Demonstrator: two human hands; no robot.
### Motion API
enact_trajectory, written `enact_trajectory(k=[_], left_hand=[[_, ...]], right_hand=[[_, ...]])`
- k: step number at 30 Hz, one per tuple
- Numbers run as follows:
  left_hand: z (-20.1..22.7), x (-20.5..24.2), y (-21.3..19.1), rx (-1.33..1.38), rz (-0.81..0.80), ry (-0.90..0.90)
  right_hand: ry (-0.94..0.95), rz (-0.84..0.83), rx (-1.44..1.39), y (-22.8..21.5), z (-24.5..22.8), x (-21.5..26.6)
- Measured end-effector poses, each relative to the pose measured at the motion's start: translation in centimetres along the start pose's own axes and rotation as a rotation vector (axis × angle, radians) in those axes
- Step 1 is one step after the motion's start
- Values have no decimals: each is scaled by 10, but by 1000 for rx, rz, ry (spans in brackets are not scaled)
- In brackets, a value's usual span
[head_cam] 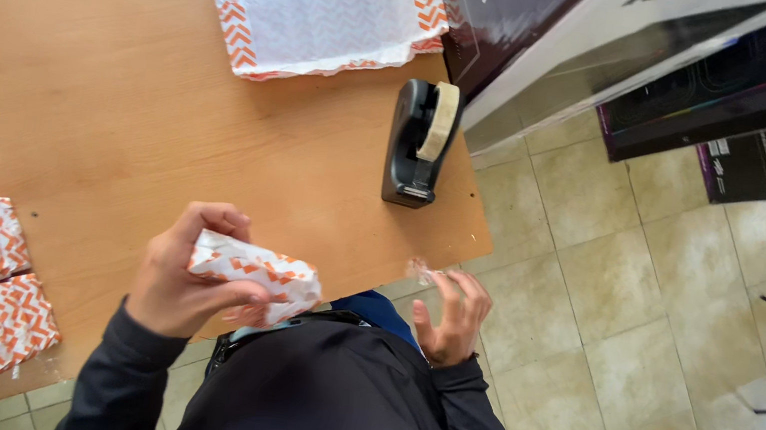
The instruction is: The person wraps small rectangular boxes in orange and white chevron-patterned paper. They fold the paper around each box, secure it with clear tape, and place the finished packages on the table.
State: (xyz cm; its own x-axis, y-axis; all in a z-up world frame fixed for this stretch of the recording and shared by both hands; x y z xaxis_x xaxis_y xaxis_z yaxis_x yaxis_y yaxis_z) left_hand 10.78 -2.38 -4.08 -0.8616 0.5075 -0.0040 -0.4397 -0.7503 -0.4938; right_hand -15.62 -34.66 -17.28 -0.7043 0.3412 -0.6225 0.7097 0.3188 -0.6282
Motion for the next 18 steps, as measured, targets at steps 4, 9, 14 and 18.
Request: enact_trajectory(k=[4,9,14,18], left_hand=[[1,11,10,59,43,6],[3,24,16,83,145,53],[-20,36,4,111,258,-112],[-78,38,0,317,354,-300]], right_hand=[[53,46,-332,7,-47,-48],[77,-208,-760,31,-153,-127],[258,-318,-907,71,-164,-136],[638,-531,-1084,142,-116,-121]])
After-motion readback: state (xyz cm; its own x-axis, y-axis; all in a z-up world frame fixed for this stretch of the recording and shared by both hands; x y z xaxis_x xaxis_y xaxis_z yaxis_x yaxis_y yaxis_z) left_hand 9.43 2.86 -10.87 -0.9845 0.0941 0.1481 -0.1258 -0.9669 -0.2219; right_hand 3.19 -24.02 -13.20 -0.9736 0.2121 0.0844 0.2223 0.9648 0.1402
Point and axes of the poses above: each hand's wrist, its own x-axis away from the middle knuckle, its own y-axis out of the palm, z = x × y, the point moved 7 cm from there along -x, towards the middle knuckle, and after that the axes turned 7 degrees about -x, right-handed, at the moved point
